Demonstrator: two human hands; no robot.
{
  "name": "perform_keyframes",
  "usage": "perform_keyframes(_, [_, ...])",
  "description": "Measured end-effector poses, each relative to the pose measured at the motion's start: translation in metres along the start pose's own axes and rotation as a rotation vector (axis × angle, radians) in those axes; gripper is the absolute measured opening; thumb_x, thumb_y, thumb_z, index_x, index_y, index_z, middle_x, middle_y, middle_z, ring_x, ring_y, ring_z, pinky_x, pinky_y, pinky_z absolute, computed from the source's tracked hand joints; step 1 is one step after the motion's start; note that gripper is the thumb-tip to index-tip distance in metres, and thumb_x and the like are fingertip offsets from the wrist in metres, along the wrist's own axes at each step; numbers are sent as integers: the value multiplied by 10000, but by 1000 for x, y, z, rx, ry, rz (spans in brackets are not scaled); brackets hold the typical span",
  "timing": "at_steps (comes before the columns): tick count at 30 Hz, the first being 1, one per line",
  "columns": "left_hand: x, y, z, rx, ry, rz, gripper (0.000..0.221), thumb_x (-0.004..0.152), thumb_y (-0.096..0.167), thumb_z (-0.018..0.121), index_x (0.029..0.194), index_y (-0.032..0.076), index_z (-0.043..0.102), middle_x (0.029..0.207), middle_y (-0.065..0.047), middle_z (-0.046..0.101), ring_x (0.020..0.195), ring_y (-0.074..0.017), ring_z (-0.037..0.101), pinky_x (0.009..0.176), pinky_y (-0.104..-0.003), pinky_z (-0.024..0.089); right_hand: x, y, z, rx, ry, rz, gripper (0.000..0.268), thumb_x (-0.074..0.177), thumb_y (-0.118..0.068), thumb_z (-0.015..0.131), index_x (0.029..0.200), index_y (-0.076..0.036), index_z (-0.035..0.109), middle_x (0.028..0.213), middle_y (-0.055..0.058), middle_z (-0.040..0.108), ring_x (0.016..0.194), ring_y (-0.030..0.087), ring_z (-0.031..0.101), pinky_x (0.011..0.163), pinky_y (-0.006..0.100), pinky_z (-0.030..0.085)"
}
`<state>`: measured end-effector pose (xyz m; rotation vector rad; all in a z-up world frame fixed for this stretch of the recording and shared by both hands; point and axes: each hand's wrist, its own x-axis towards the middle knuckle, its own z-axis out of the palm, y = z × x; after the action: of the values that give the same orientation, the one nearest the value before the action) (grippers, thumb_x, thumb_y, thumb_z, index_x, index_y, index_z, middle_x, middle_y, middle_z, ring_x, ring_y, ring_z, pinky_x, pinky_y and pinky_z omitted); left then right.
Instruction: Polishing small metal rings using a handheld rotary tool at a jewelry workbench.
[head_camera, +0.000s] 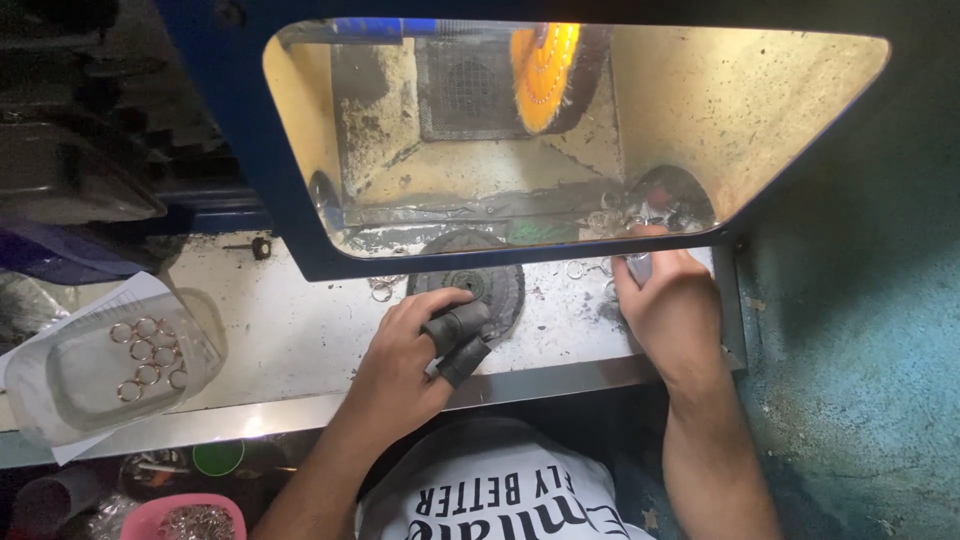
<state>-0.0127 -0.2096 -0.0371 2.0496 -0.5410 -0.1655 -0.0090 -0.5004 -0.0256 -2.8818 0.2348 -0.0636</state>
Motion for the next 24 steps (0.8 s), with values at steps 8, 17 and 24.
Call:
perform_keyframes(8, [-4, -7, 3, -38, 159, 110, 302, 865, 134, 729, 1151, 49, 680, 1362, -92, 543, 1197, -328, 590, 976, -456, 529, -7, -3, 17, -33, -114, -28, 286, 879, -270, 781, 1048, -55, 697, 787, 145, 736, 791, 341, 763, 699, 445, 623])
perform_keyframes(17, [-15, -10, 1, -116, 269, 98, 540, 848, 151, 788, 1311, 47, 530, 1386, -70, 472, 1243, -306, 523, 1012, -435, 513, -17, -61, -23, 231, -287, 68, 325, 815, -210, 795, 1095, -73, 702, 818, 187, 767, 836, 409, 763, 725, 499, 611])
perform_keyframes(24, [-15, -15, 9, 134, 73, 77, 347, 777, 261, 839, 1002, 31, 708, 1411, -49, 462, 1370, -353, 399, 1148, -591, 320, -23, -84, 5, 241, -316, -160, 262, 855, -236, 740, 1106, -162, 728, 782, 130, 787, 746, 349, 775, 657, 429, 615])
